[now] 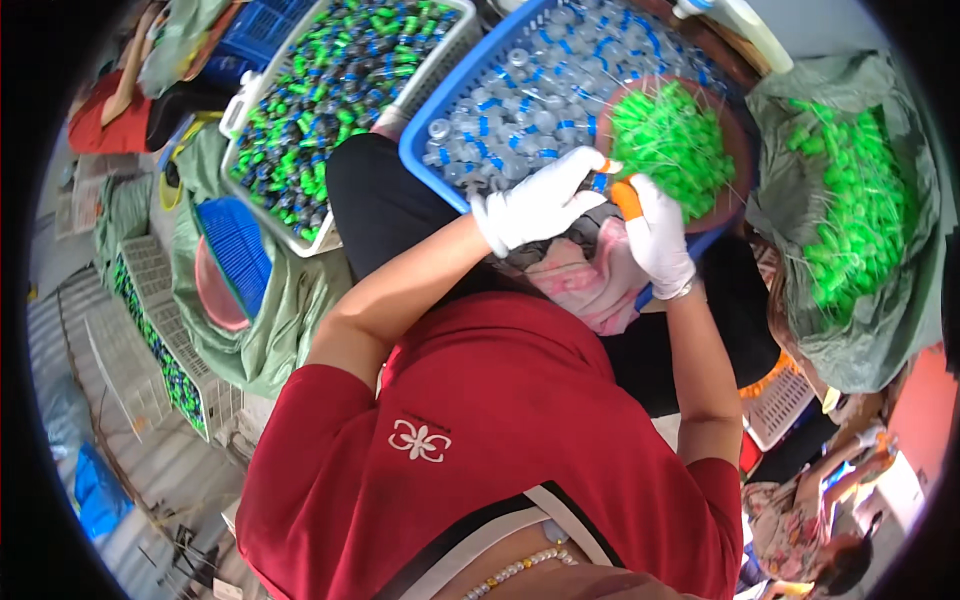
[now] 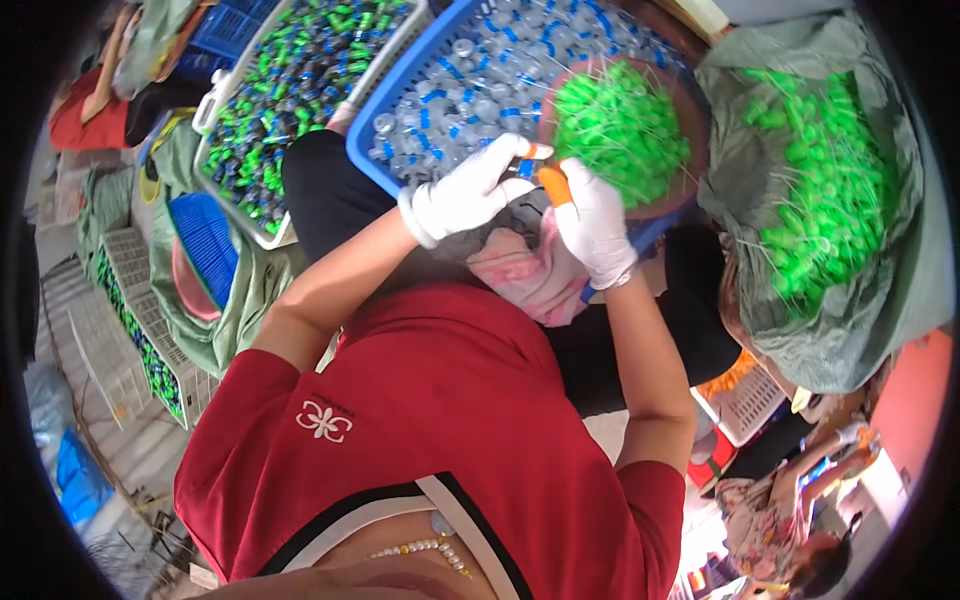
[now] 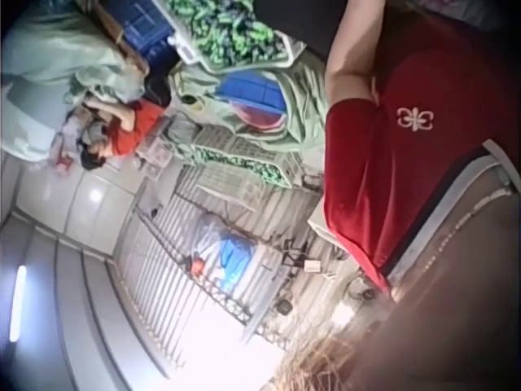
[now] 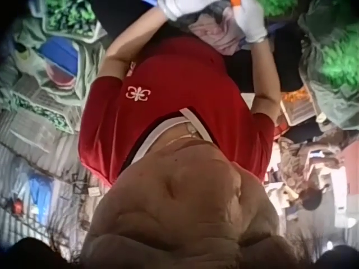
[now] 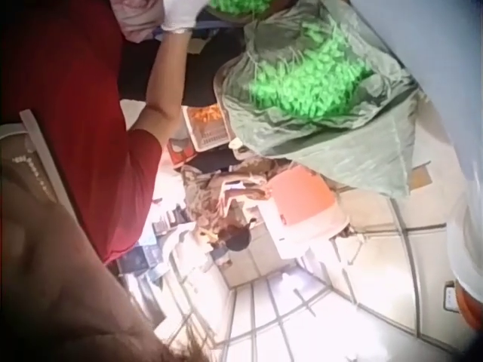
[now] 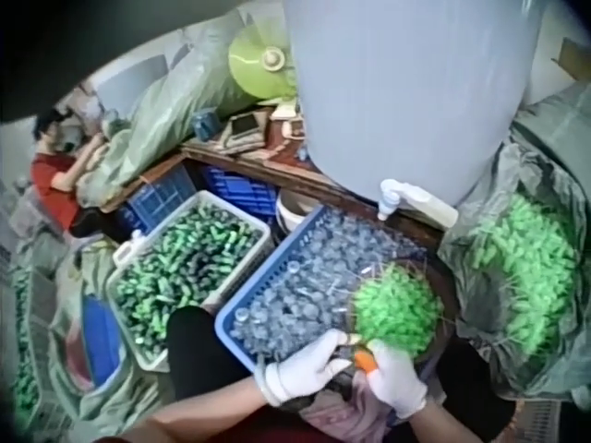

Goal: Manually assembling small plastic spray nozzle components and sorting them into bins.

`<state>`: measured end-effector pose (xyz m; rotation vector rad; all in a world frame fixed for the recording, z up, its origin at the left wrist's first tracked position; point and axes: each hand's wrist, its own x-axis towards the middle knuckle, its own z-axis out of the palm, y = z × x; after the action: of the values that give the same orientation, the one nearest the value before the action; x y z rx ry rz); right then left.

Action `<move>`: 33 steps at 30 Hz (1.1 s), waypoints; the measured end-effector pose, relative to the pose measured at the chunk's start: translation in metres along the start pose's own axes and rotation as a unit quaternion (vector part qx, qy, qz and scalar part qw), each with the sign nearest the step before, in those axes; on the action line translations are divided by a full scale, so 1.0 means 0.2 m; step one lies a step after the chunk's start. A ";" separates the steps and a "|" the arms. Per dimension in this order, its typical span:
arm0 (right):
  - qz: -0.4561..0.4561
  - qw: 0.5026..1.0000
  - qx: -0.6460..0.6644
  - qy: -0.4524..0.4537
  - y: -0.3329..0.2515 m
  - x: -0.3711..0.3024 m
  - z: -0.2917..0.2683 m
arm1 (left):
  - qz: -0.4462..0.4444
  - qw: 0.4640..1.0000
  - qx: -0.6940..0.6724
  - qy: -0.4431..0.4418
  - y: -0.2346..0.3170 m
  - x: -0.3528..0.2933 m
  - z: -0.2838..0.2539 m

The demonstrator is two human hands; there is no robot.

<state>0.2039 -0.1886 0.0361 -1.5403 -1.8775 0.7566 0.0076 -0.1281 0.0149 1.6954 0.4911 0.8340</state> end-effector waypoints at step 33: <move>0.002 0.933 -0.328 0.149 0.07 0.19 -0.23 | -0.117 0.880 0.461 0.003 -0.21 0.25 -0.36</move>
<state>0.2417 -0.1460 0.0599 -1.9119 -1.9854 -0.1467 -0.0086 -0.0330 -0.0020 2.4173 1.2066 0.4242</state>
